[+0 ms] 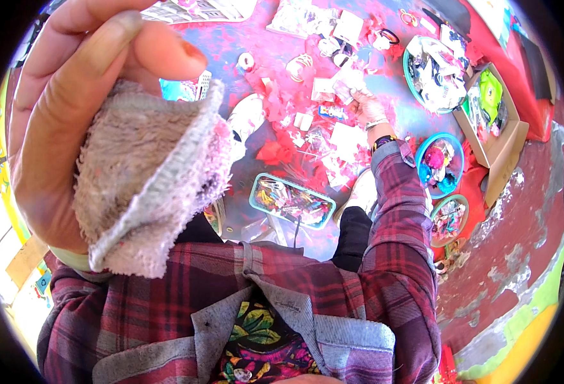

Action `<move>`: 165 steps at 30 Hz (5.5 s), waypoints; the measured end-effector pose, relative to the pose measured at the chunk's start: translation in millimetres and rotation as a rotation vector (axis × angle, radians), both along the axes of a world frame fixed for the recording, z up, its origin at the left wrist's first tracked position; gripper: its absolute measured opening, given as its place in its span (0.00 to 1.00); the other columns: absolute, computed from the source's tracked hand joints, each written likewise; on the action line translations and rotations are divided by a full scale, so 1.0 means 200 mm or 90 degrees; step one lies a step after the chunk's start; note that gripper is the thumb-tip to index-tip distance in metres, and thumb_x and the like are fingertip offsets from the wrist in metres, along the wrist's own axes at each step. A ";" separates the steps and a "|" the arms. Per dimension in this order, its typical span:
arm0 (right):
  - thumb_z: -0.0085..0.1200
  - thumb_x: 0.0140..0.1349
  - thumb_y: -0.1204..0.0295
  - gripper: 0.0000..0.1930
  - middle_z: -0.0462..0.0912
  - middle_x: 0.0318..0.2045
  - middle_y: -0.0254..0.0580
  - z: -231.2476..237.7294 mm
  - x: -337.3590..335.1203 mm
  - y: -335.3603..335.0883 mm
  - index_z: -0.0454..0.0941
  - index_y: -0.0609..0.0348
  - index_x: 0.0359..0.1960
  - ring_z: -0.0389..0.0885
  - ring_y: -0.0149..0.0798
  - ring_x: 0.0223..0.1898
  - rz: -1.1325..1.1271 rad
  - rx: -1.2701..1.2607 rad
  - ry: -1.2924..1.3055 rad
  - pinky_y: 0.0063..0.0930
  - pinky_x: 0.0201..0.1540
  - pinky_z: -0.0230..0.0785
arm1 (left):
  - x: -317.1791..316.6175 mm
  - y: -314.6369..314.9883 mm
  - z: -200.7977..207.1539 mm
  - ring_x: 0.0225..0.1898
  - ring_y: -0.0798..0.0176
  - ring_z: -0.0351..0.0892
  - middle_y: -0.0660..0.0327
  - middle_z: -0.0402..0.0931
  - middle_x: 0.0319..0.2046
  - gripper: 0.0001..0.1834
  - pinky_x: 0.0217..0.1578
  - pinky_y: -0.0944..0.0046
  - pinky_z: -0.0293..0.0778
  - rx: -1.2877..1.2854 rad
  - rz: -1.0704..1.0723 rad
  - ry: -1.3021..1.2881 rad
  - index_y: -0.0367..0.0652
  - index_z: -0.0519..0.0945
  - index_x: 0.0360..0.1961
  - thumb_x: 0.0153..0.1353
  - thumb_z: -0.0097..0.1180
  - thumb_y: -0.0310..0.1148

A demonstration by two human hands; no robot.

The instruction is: The person sits on the floor and sorts through various small craft supplies and accessories. They pick up items such as hair ties, small plush toys, and packaged goods, inspecting them and placing them into a small rectangular container or back onto the floor.

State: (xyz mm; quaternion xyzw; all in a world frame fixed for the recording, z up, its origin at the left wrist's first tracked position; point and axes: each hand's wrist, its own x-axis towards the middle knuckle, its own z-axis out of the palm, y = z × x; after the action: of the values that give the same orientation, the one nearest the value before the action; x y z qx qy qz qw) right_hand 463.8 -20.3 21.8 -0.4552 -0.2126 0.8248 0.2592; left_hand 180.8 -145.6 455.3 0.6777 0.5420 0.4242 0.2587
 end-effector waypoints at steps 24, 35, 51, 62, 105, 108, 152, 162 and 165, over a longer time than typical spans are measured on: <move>0.42 0.52 0.62 0.15 0.77 0.37 0.53 -0.08 -0.65 0.02 0.76 0.50 0.39 0.75 0.52 0.41 0.736 0.594 -0.770 0.39 0.45 0.66 | -0.03 0.01 0.05 0.12 0.71 0.68 0.60 0.67 0.24 0.13 0.13 0.74 0.68 -0.251 0.225 -0.407 0.35 0.65 0.47 0.62 0.36 0.28; 0.41 0.55 0.69 0.15 0.77 0.37 0.51 0.14 -0.89 0.19 0.70 0.52 0.45 0.77 0.47 0.40 0.700 0.735 -0.824 0.38 0.40 0.70 | -0.11 -0.02 0.02 0.11 0.72 0.64 0.56 0.68 0.25 0.14 0.12 0.75 0.65 -0.162 0.282 -0.288 0.33 0.64 0.47 0.62 0.34 0.27; 0.59 0.41 0.71 0.12 0.77 0.25 0.34 0.57 -0.11 0.22 0.76 0.59 0.29 0.74 0.30 0.29 0.402 0.426 -0.397 0.25 0.36 0.65 | 0.00 -0.01 0.09 0.31 0.67 0.73 0.52 0.71 0.33 0.12 0.28 0.72 0.73 -0.150 0.007 -0.258 0.31 0.69 0.42 0.59 0.42 0.26; 0.54 0.50 0.79 0.04 0.79 0.26 0.37 1.34 0.22 -0.18 0.74 0.61 0.28 0.75 0.27 0.28 0.098 0.294 -0.158 0.20 0.34 0.66 | 0.24 0.05 -0.08 0.31 0.71 0.73 0.61 0.74 0.25 0.12 0.33 0.74 0.68 -0.254 -0.233 -0.142 0.34 0.71 0.38 0.55 0.51 0.31; 0.55 0.52 0.77 0.03 0.79 0.24 0.33 2.11 0.27 -1.21 0.75 0.57 0.28 0.71 0.23 0.20 -0.312 0.410 -0.113 0.15 0.22 0.62 | 0.75 -0.32 -0.14 0.40 0.67 0.74 0.58 0.74 0.41 0.17 0.42 0.70 0.69 -0.335 -0.412 -0.660 0.32 0.70 0.46 0.57 0.50 0.29; 0.54 0.52 0.77 0.02 0.78 0.23 0.33 2.09 0.29 -1.20 0.75 0.57 0.28 0.72 0.25 0.20 -0.329 0.415 -0.118 0.16 0.23 0.63 | 0.78 -0.32 -0.13 0.40 0.67 0.74 0.59 0.74 0.41 0.17 0.42 0.70 0.69 -0.359 -0.385 -0.663 0.33 0.70 0.46 0.57 0.49 0.30; 0.48 0.57 0.73 0.04 0.72 0.18 0.33 2.09 1.13 -2.51 0.71 0.60 0.29 0.65 0.24 0.13 -0.768 0.306 -0.537 0.15 0.15 0.56 | 0.58 -0.22 -0.39 0.38 0.54 0.75 0.51 0.76 0.35 0.13 0.40 0.62 0.69 -0.083 -0.328 0.272 0.41 0.76 0.39 0.52 0.46 0.32; 0.50 0.54 0.76 0.04 0.73 0.24 0.32 1.83 1.14 -2.87 0.69 0.57 0.31 0.72 0.28 0.22 -0.838 0.178 -0.256 0.16 0.21 0.61 | 0.73 -0.42 -0.40 0.36 0.55 0.76 0.56 0.76 0.34 0.13 0.36 0.63 0.71 0.130 -0.454 0.442 0.47 0.75 0.42 0.54 0.47 0.30; 0.48 0.55 0.75 0.03 0.73 0.22 0.33 1.84 1.15 -2.85 0.68 0.57 0.30 0.73 0.28 0.19 -0.823 0.231 -0.284 0.17 0.19 0.62 | 0.71 -0.42 -0.50 0.38 0.56 0.76 0.55 0.75 0.37 0.17 0.39 0.64 0.71 0.030 -0.436 0.259 0.48 0.73 0.45 0.53 0.47 0.27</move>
State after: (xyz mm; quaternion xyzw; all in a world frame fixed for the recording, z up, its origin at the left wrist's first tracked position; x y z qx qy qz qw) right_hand 693.5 -590.4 389.1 -0.5981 -0.0815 0.3442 0.7191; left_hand 323.7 -230.4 355.5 0.8950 0.3153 0.1829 0.2570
